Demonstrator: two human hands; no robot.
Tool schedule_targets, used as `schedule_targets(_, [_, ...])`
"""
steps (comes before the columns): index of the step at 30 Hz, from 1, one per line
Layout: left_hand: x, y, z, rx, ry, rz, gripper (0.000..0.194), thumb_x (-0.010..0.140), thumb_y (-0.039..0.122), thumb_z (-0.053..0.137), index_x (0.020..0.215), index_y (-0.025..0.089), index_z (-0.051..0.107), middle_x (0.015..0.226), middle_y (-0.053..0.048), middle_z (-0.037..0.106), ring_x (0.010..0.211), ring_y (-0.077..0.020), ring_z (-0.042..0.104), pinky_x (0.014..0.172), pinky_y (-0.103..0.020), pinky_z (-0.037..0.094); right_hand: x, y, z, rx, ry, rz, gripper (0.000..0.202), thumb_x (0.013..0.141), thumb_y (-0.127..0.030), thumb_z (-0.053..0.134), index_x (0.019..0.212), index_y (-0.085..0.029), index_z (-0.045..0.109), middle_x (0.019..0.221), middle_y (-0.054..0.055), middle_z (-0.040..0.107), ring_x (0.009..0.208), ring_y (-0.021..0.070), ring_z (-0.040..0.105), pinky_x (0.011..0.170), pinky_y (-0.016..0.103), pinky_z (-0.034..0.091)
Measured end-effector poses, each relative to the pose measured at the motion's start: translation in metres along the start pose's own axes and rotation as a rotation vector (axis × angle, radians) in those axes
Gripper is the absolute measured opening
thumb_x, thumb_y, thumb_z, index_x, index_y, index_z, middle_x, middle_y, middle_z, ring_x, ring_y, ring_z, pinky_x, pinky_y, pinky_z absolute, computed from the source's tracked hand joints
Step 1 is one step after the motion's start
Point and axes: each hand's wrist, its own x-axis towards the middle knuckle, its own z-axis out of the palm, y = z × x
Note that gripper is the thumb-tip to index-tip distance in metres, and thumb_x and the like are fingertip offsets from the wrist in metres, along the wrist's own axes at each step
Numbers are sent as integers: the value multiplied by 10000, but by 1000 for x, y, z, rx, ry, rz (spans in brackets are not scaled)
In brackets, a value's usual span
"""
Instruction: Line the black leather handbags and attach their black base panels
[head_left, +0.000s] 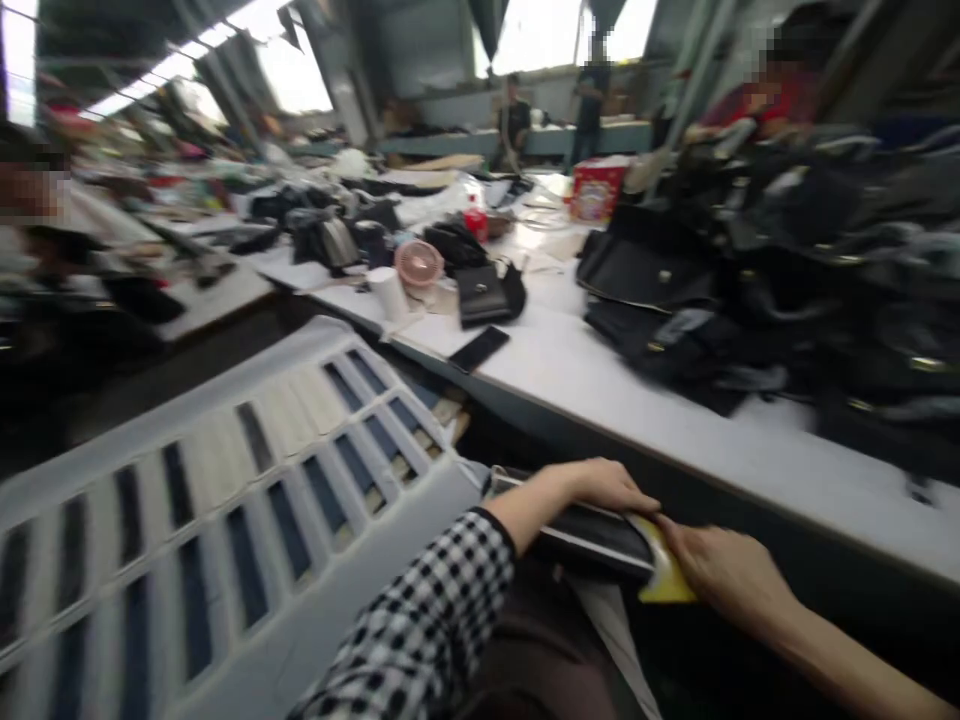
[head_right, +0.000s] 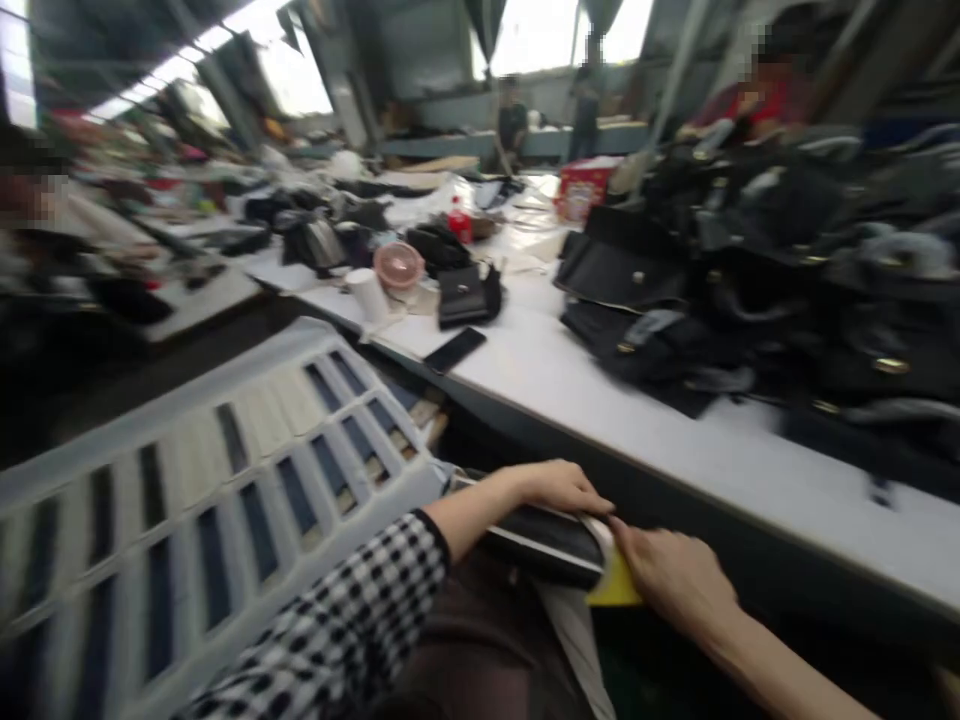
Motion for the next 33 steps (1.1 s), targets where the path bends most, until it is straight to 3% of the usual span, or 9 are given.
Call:
schedule_targets(4, [24,-21,-2,-12,-39,114,410,833,487,568,927,153,787,864,-55,748,879,-243,650,747,-291,476,-47,-3,-9,77,-106,209,669,1000,-521,195,647,-206,669,616,90,665,578,215,621,559,304,347])
schedule_targets(8, [31,-27,1,-63,-62,114,383,764,464,632,955,172,789,888,-35,758,849,-209,652,735,-265,482,-58,-3,5,935,-56,486,696,931,-708,253,496,-198,442,412,0,422,394,124,395,462,271,282])
schedule_targets(11, [36,-25,0,-93,-78,90,365,722,442,672,942,177,793,910,-31,763,854,-197,653,751,-256,483,-65,4,14,1459,21,694,677,879,-792,224,688,-211,513,408,-70,321,346,96,251,399,240,230])
schedule_targets(16, [45,-22,-2,-81,-117,66,364,703,445,677,919,177,795,874,-24,759,828,-191,643,718,-248,471,-56,8,12,1855,-51,662,684,831,-850,252,1035,-256,522,577,-76,395,413,85,270,422,209,240])
schedule_targets(19, [41,-18,0,-49,-108,59,350,726,427,649,940,190,792,837,-6,746,788,-174,628,682,-235,445,-42,3,12,1861,-61,615,647,793,-847,399,941,-232,533,581,-74,370,440,77,280,432,203,241])
schedule_targets(22, [35,-12,2,9,-73,59,295,754,384,597,835,178,792,653,5,668,651,-155,570,584,-243,378,-26,-2,19,1698,11,708,565,775,-690,633,1129,-264,519,557,-107,331,404,63,226,399,191,162])
schedule_targets(25, [31,-7,5,57,-35,68,286,776,357,557,705,167,760,521,12,544,537,-132,475,537,-265,311,-13,-3,31,1497,66,692,566,801,-645,616,1178,-229,541,553,-89,416,396,84,311,379,212,225])
schedule_targets(28, [30,-3,7,71,-30,71,289,797,379,564,712,180,755,507,11,516,525,-132,463,537,-266,300,-5,2,39,1313,136,510,494,842,-622,564,1100,-202,600,896,37,662,767,195,622,660,307,496])
schedule_targets(33, [16,-13,-10,12,-8,47,304,736,503,684,874,252,785,688,-1,673,718,-181,591,618,-243,372,-8,16,22,917,13,345,501,887,-594,494,1201,-210,561,1184,96,660,1112,302,593,965,432,442])
